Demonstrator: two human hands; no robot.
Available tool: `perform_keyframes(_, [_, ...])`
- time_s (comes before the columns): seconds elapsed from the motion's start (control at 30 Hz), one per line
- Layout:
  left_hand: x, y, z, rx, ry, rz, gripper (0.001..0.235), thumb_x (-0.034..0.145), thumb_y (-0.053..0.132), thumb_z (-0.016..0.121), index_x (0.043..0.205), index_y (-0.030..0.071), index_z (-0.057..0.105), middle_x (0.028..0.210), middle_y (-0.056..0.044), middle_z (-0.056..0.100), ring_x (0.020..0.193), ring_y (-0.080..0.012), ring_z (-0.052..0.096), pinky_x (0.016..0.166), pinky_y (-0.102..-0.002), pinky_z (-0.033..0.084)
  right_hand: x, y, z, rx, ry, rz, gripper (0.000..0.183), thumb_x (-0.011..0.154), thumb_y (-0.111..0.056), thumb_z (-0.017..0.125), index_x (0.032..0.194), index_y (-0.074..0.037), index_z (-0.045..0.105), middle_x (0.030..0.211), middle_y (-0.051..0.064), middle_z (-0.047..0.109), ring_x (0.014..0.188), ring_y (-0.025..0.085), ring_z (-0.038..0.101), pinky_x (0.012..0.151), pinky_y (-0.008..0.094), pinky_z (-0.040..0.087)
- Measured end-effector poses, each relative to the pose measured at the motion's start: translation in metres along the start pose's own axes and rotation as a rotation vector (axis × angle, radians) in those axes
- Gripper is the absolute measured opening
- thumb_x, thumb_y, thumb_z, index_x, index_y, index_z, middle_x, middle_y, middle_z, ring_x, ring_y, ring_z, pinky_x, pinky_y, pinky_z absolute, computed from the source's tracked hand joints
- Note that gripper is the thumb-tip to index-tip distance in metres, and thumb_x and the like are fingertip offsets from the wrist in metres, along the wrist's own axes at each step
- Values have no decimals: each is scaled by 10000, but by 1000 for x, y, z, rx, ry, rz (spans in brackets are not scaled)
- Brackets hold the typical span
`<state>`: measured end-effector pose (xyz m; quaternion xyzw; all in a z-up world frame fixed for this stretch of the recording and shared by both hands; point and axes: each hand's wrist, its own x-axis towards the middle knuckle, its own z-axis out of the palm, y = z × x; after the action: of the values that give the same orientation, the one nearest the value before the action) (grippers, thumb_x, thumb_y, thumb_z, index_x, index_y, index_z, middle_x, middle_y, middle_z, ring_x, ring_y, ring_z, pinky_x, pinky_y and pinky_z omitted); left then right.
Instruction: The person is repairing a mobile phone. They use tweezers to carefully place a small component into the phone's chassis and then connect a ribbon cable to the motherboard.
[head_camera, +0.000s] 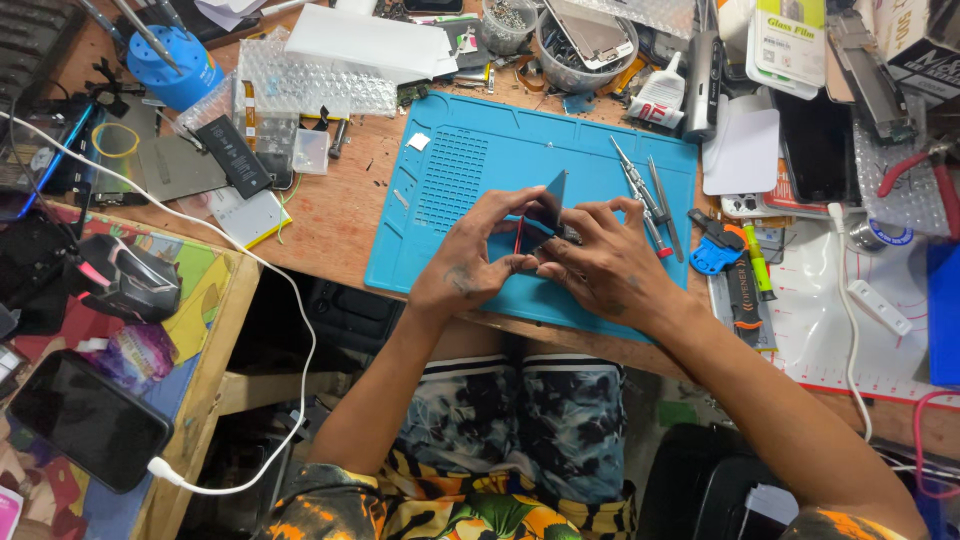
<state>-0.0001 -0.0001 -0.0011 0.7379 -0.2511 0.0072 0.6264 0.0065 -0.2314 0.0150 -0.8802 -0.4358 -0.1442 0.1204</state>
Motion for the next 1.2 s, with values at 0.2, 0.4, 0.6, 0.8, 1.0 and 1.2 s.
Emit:
perform_keyframes(0.2, [-1, -12, 1, -19, -1, 11, 739, 835, 24, 826, 1492, 93, 494, 1395, -110, 579, 1313, -254, 614, 1138, -397, 545, -3, 10, 0, 102, 8, 46, 595, 837, -427, 813, 1288, -72, 655, 1280, 86, 667, 1166, 259, 606, 1018, 500, 352])
perform_keyframes(0.4, [0, -13, 1, -21, -8, -43, 733, 804, 31, 839, 1463, 102, 526, 1380, -101, 588, 1303, -238, 624, 1130, -400, 546, -5, 14, -6, 262, -14, 126, 746, 799, -442, 842, 1377, -37, 598, 1252, 125, 672, 1205, 302, 604, 1036, 455, 436])
perform_keyframes(0.6, [0, -18, 4, -7, 8, -66, 728, 815, 75, 859, 1463, 112, 529, 1372, -93, 597, 1298, -235, 628, 1123, -400, 556, -3, 9, -3, 175, -61, 48, 564, 812, -486, 815, 1191, -89, 681, 1269, 131, 617, 1180, 342, 560, 970, 465, 426])
perform_keyframes(0.8, [2, -17, 5, -39, 9, -42, 708, 833, 77, 839, 1473, 98, 537, 1360, -101, 604, 1299, -243, 635, 1126, -398, 561, 0, 2, -5, 65, -50, 20, 479, 857, -543, 749, 1104, -136, 703, 1250, 116, 572, 1168, 329, 540, 962, 488, 398])
perform_keyframes(1.0, [2, -12, 6, 63, 21, -34, 715, 808, 125, 867, 1449, 96, 553, 1334, -110, 624, 1267, -248, 644, 1092, -393, 569, -1, -2, -5, -18, -81, 19, 476, 865, -575, 715, 1066, -144, 704, 1156, 133, 564, 1117, 323, 548, 908, 484, 389])
perform_keyframes(1.2, [2, -9, 7, 95, 32, -37, 721, 795, 172, 876, 1437, 93, 557, 1319, -105, 629, 1256, -251, 652, 1089, -387, 567, -3, -5, -4, 44, -48, 6, 416, 902, -506, 707, 1078, -129, 690, 1173, 174, 567, 1125, 343, 537, 919, 482, 389])
